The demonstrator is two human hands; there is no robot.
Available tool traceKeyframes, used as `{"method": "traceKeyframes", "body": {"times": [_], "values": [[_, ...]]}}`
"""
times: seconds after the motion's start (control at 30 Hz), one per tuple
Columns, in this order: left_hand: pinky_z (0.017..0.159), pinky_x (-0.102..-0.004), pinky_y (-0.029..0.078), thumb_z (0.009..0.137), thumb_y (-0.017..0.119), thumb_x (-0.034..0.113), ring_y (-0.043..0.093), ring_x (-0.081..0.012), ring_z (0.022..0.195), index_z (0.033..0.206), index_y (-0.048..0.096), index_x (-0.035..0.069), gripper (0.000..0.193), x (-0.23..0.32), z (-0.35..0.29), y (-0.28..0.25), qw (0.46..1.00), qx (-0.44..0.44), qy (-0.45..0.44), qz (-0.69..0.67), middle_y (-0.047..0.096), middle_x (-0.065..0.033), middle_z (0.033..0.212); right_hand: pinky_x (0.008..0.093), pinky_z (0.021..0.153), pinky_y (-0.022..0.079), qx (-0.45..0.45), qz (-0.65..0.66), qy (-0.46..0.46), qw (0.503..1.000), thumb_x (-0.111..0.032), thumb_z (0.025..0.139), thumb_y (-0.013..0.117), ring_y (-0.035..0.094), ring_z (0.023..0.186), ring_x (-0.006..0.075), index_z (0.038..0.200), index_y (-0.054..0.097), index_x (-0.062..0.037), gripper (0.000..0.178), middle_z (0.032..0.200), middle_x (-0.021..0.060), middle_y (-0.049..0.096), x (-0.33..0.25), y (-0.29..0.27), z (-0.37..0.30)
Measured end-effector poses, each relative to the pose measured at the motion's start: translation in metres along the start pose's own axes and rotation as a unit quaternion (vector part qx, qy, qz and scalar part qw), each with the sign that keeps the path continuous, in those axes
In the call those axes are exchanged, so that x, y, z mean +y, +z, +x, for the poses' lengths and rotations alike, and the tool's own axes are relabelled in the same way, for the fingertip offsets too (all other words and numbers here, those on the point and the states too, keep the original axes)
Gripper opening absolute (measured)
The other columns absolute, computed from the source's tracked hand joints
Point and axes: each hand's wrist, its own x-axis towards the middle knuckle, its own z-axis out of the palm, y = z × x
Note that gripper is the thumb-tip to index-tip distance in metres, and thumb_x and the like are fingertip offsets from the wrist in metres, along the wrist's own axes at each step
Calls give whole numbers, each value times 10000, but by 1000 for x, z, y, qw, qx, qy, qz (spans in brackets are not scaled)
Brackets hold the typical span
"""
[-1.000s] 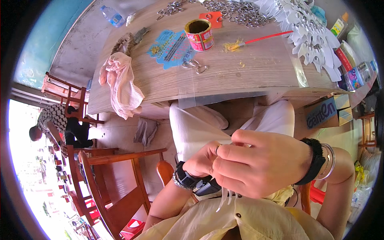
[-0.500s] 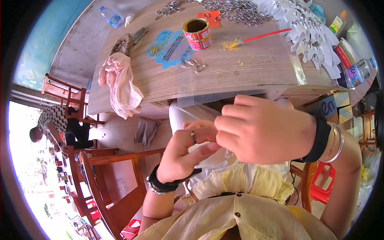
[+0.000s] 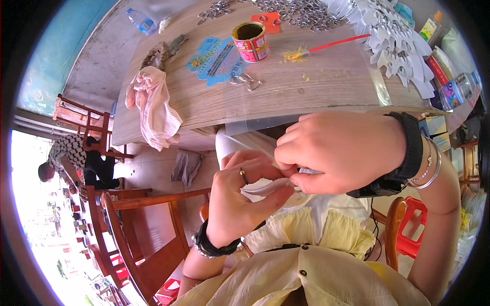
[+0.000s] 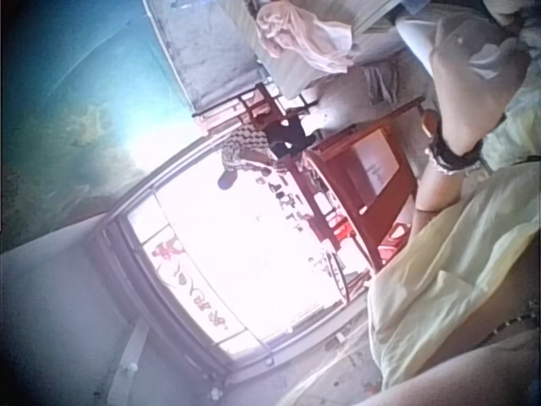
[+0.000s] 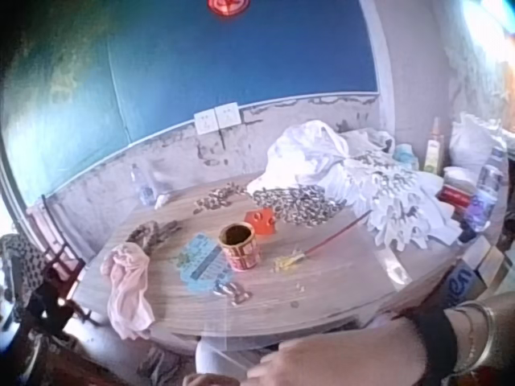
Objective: Applying glue to shoe components and attaching a metal ring.
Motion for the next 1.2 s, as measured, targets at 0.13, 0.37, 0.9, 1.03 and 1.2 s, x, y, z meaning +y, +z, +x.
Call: {"method": "traceKeyframes", "body": {"times": [0.13, 0.37, 0.9, 1.03, 1.2], "values": [[928, -361, 365, 649, 757, 93, 570, -193, 901, 781, 733, 84, 135, -4, -3, 6, 993, 1, -10, -121, 695, -10, 789, 369, 711, 463, 12, 101, 23, 995, -132, 802, 625, 589, 716, 261, 781, 570, -41, 108, 746, 76, 602, -2, 3, -3], [951, -377, 353, 722, 609, 58, 495, -210, 1007, 673, 722, 61, 124, -22, -13, 24, 973, 61, 32, -220, 681, -7, 755, 326, 645, 457, 173, 206, 26, 963, -114, 851, 629, 592, 683, 219, 808, 620, -27, 97, 732, 76, 602, -4, 29, -14], [986, -391, 331, 745, 616, 41, 525, -180, 877, 759, 703, 33, 88, -36, -10, 41, 948, 139, 96, -269, 686, -36, 806, 392, 796, 426, 439, 87, 153, 881, -70, 703, 747, 543, 895, 278, 872, 649, -86, 196, 978, 30, 622, -36, 85, -26], [984, -382, 326, 731, 647, 51, 514, -178, 870, 757, 698, 17, 66, -32, -12, 44, 935, 169, 75, -302, 687, -42, 793, 390, 802, 403, 427, 83, 148, 888, -56, 694, 747, 544, 903, 267, 847, 661, -89, 179, 934, 3, 634, -37, 84, -24], [976, -381, 329, 718, 666, 42, 516, -173, 861, 754, 697, 21, 52, -32, -14, 42, 933, 163, 76, -313, 687, -45, 785, 378, 800, 387, 422, 90, 144, 891, -62, 686, 755, 545, 908, 253, 820, 676, -93, 158, 899, -14, 640, -36, 83, -25]]}}
